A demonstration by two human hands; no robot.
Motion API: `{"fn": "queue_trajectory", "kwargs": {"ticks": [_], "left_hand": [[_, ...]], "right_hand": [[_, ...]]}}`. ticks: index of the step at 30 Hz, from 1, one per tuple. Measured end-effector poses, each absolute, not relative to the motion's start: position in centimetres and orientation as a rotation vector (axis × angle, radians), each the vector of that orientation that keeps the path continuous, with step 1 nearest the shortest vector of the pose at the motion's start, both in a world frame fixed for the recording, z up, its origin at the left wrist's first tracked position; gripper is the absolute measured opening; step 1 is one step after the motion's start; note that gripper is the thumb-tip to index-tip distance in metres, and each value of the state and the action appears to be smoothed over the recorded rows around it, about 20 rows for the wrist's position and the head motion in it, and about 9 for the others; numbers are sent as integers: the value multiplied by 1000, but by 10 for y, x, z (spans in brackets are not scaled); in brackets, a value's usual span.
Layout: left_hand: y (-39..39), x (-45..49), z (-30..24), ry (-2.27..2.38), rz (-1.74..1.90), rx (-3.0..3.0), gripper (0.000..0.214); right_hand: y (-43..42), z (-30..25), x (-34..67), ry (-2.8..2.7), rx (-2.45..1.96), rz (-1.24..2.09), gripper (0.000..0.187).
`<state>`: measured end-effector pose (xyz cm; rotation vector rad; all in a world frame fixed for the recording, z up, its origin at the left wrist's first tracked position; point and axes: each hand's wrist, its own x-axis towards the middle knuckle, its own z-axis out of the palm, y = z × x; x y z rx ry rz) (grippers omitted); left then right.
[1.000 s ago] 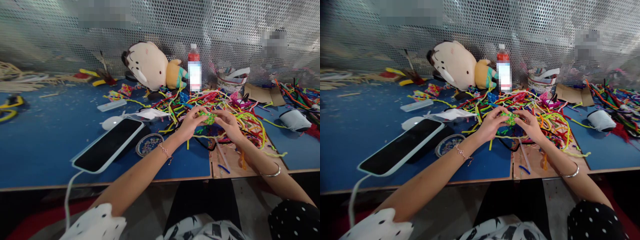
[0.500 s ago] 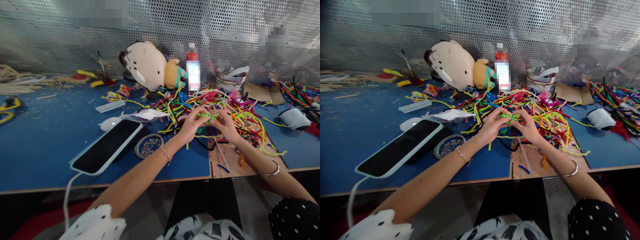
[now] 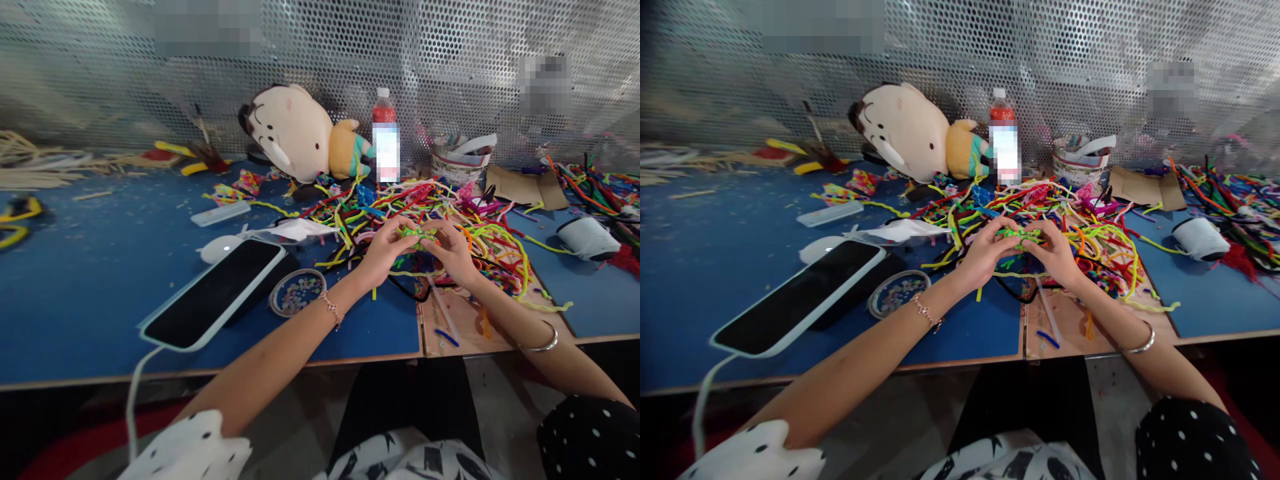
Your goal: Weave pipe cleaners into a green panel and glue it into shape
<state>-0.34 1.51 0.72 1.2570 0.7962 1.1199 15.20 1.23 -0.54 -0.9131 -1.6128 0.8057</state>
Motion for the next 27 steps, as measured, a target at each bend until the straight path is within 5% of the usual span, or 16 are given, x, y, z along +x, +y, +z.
{"fn": "queue_trajectory", "kwargs": {"ticks": [27], "left_hand": [[25, -6, -7, 833, 1247, 1670, 9]], "right_hand": [[15, -6, 157, -1669, -853, 663, 4]]}}
